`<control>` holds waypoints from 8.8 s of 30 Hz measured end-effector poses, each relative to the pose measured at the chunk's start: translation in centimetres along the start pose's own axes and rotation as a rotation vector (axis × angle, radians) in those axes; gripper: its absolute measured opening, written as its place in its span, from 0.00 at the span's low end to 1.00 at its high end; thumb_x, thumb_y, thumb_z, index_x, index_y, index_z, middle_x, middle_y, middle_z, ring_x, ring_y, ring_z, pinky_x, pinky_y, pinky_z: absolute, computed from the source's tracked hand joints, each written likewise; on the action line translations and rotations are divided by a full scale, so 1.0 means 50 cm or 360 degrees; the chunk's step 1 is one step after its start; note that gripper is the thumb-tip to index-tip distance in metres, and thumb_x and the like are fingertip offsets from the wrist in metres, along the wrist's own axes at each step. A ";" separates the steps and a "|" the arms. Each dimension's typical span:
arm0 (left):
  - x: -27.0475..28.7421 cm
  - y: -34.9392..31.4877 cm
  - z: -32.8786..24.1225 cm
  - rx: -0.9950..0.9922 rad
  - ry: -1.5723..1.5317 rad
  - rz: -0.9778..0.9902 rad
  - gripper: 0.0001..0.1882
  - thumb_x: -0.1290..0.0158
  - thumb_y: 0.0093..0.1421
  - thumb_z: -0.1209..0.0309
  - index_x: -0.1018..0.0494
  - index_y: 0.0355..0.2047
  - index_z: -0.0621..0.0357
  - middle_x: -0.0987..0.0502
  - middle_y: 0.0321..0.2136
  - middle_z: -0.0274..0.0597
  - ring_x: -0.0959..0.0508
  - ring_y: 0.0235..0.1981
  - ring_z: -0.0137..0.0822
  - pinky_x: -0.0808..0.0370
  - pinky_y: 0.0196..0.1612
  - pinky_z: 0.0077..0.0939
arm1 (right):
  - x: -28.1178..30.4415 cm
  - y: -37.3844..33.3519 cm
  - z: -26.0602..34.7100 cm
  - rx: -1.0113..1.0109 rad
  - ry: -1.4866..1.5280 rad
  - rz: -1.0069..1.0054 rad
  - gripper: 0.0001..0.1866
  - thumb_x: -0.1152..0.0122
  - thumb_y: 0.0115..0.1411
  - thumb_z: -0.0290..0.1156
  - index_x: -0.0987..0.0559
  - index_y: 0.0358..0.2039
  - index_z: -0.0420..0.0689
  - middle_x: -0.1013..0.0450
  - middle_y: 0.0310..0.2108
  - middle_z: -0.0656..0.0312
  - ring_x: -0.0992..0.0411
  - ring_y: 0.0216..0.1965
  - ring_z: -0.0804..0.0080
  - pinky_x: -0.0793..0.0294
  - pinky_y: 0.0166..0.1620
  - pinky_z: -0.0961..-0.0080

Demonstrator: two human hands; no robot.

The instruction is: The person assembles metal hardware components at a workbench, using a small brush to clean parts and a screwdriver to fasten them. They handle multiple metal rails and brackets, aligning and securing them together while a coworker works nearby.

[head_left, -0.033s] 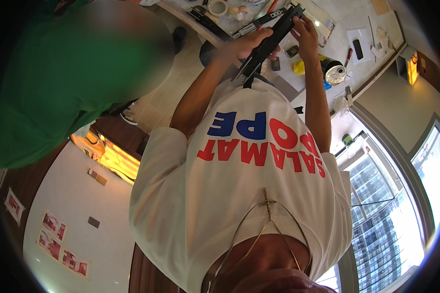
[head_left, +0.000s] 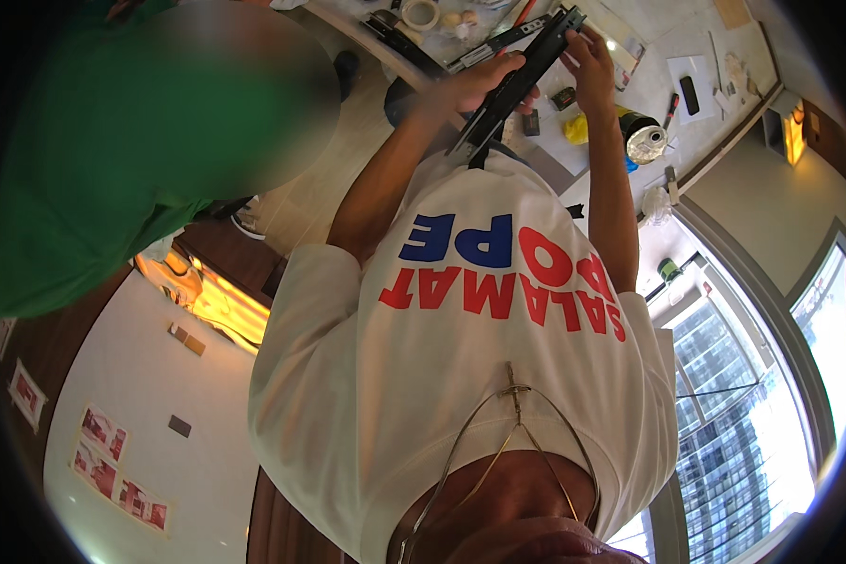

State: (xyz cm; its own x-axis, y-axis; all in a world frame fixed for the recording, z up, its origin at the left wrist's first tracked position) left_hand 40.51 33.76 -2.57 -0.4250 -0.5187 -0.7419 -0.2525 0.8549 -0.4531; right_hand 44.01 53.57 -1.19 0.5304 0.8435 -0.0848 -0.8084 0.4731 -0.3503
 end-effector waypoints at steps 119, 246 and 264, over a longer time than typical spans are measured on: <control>-0.100 -0.063 -0.016 0.0128 0.0696 0.0150 0.22 0.63 0.73 0.52 0.35 0.47 0.61 0.22 0.32 0.43 0.21 0.27 0.33 0.23 0.35 0.28 | 0.175 -0.076 0.087 0.0284 -0.0910 0.0257 0.20 0.48 0.70 0.41 0.22 0.51 0.37 0.19 0.37 0.55 0.21 0.41 0.72 0.24 0.47 0.75; -0.179 0.165 0.272 0.0454 0.0696 0.0453 0.14 0.62 0.74 0.65 0.43 0.56 0.56 0.21 0.39 0.50 0.17 0.38 0.41 0.17 0.45 0.35 | 0.802 -0.391 -0.030 0.0618 0.1971 -0.0825 0.06 0.41 0.65 0.26 0.26 0.37 0.37 0.29 0.32 0.54 0.32 0.36 0.63 0.30 0.44 0.63; -0.278 0.274 0.669 -0.0288 0.1907 0.0210 0.18 0.50 0.55 0.78 0.27 0.47 0.68 0.25 0.41 0.63 0.24 0.45 0.59 0.27 0.51 0.45 | 0.630 -0.814 -0.113 0.0576 0.1621 -0.1683 0.08 0.41 0.67 0.29 0.28 0.35 0.39 0.34 0.30 0.60 0.38 0.30 0.71 0.34 0.38 0.72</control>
State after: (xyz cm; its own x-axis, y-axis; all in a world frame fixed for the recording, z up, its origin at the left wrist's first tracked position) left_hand 72.03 52.51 -15.02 -0.9654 -0.1765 0.1920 -0.2238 0.9387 -0.2623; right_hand 95.08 59.46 5.14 0.7131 -0.3746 -0.5926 0.1101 0.8946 -0.4330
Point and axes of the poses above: each hand's wrist, its own y-axis towards the middle knuckle, its own x-axis out of the back of the hand, z = x × y, the point moved 3 cm from there along y, towards the middle knuckle
